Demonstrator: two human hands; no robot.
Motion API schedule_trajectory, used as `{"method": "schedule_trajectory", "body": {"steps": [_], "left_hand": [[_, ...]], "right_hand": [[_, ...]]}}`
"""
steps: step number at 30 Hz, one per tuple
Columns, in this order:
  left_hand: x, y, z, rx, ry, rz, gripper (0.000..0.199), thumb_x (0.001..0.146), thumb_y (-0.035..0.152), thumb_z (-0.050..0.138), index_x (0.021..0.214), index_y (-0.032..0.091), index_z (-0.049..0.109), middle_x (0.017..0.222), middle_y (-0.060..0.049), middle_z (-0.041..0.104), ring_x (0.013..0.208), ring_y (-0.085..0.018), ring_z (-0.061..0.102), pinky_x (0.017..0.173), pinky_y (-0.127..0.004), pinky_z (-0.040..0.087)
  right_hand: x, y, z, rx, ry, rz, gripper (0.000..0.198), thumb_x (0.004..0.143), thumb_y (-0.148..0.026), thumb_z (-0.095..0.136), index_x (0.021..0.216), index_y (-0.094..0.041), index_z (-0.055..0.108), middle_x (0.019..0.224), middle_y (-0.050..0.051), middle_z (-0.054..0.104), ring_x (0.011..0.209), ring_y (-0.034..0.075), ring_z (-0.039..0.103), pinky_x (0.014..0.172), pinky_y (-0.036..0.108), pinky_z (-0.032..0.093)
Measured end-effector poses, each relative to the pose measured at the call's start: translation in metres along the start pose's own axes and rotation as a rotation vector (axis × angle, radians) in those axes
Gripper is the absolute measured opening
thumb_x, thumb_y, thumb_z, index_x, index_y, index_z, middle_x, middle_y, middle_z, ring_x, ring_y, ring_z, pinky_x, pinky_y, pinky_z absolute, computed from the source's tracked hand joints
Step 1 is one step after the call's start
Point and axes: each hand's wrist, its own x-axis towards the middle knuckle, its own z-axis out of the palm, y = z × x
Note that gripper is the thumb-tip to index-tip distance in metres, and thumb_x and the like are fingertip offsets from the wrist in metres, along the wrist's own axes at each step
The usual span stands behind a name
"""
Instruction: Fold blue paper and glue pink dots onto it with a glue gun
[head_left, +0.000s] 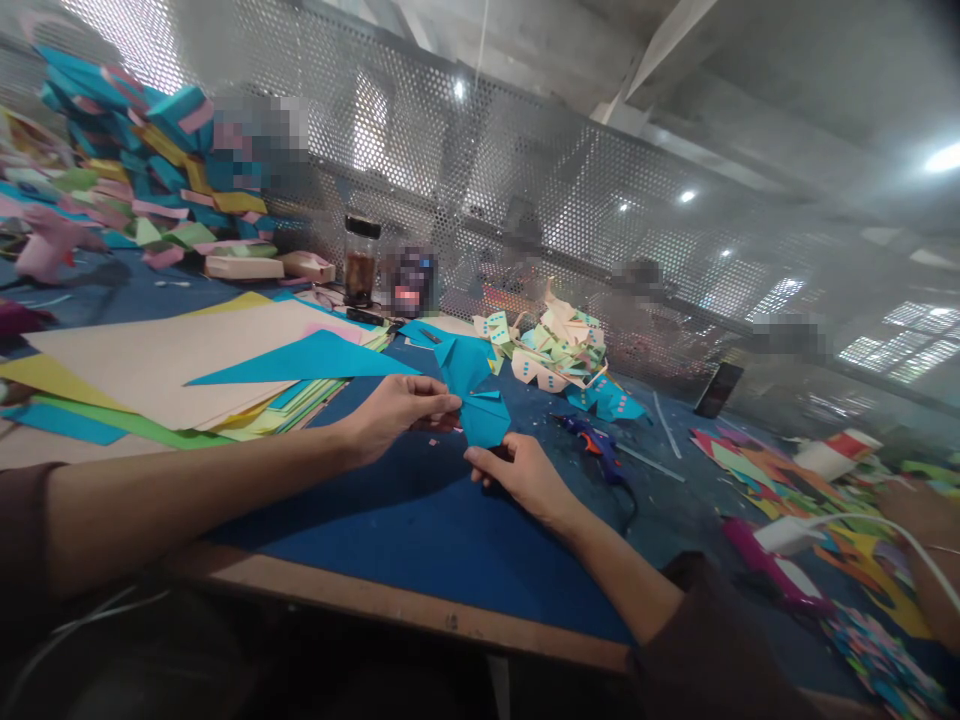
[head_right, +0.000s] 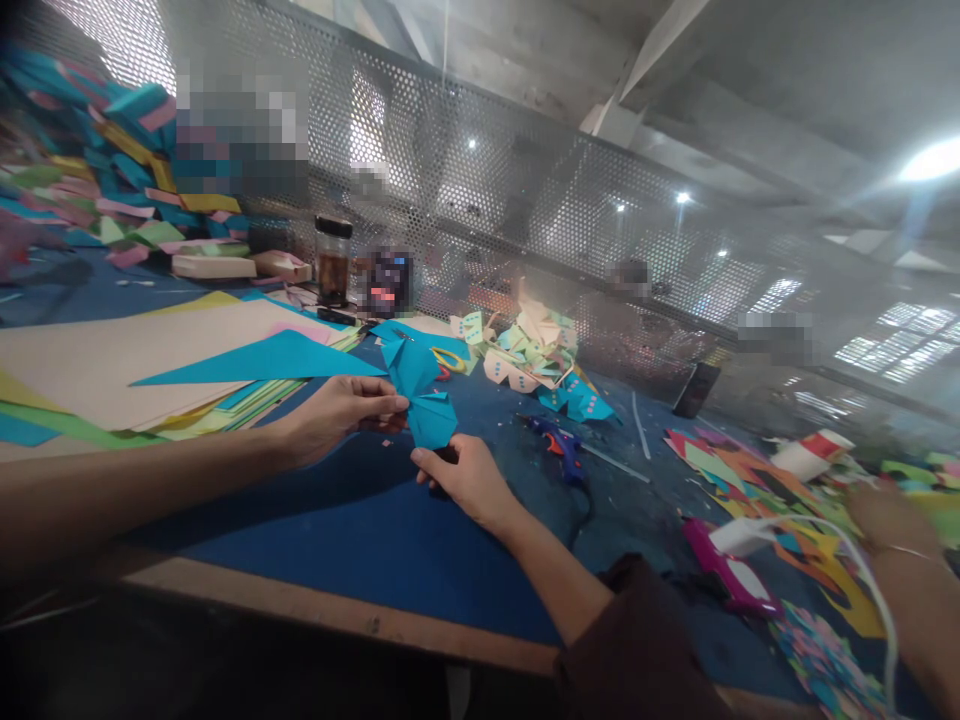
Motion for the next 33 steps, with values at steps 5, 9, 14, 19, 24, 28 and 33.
{"method": "schedule_trajectory", "body": {"steps": [5,9,14,19,24,28,33], "left_hand": [[-0.0013,0.0004,0.0016,0.013,0.004,-0.009,0.03,0.064,0.036,0.087,0.068,0.016,0.066,0.069,-0.003,0.071,0.07,-0.018,0.068,0.064,-0.028,0.053],[-0.0011,-0.0003,0.0014,0.012,-0.012,-0.017,0.029,0.065,0.037,0.087,0.068,0.017,0.066,0.069,-0.003,0.072,0.069,-0.016,0.068,0.065,-0.027,0.053],[0.0005,-0.0028,0.0002,0.007,-0.023,-0.017,0.026,0.068,0.036,0.085,0.068,0.018,0.066,0.07,-0.003,0.073,0.07,-0.016,0.069,0.066,-0.027,0.053],[-0.0008,-0.0014,0.0012,0.019,-0.022,-0.02,0.027,0.068,0.036,0.085,0.068,0.017,0.066,0.07,-0.003,0.073,0.069,-0.015,0.068,0.065,-0.026,0.053],[0.0004,-0.003,-0.0004,0.013,-0.039,-0.004,0.026,0.069,0.036,0.085,0.07,0.018,0.067,0.07,-0.002,0.072,0.069,-0.015,0.068,0.068,-0.026,0.054],[0.0017,-0.0046,-0.0011,0.013,-0.046,0.002,0.027,0.069,0.036,0.085,0.07,0.017,0.067,0.069,-0.002,0.072,0.067,-0.014,0.067,0.066,-0.026,0.054],[0.0009,-0.0018,-0.0007,0.0,-0.021,-0.008,0.029,0.067,0.037,0.087,0.069,0.016,0.067,0.068,-0.002,0.072,0.068,-0.016,0.069,0.064,-0.025,0.053]], "right_hand": [[-0.0005,-0.0032,-0.0008,-0.048,0.006,0.013,0.028,0.086,-0.04,0.065,0.073,-0.015,0.065,0.065,0.003,0.069,0.056,0.012,0.061,0.056,0.023,0.047],[-0.0003,-0.0028,-0.0007,-0.063,0.011,0.021,0.029,0.086,-0.039,0.065,0.069,-0.015,0.064,0.061,0.003,0.068,0.052,0.012,0.059,0.054,0.023,0.045],[-0.0008,-0.0015,-0.0008,-0.076,0.026,0.026,0.031,0.086,-0.039,0.065,0.064,-0.016,0.063,0.057,0.002,0.065,0.049,0.011,0.057,0.052,0.023,0.044],[-0.0024,-0.0054,-0.0014,-0.127,0.031,0.042,0.036,0.086,-0.038,0.064,0.056,-0.017,0.059,0.053,0.002,0.062,0.047,0.01,0.053,0.049,0.023,0.039],[-0.0032,-0.0046,-0.0018,-0.118,0.017,0.009,0.036,0.086,-0.04,0.063,0.059,-0.018,0.059,0.053,0.001,0.061,0.047,0.011,0.053,0.049,0.023,0.038],[-0.004,-0.0026,-0.002,-0.126,0.014,0.0,0.036,0.088,-0.041,0.063,0.06,-0.018,0.058,0.053,0.0,0.06,0.046,0.01,0.051,0.049,0.023,0.037],[-0.0017,-0.0023,-0.0007,-0.049,0.013,0.012,0.037,0.087,-0.044,0.066,0.061,-0.018,0.06,0.054,0.0,0.062,0.047,0.01,0.054,0.049,0.022,0.039]]}}
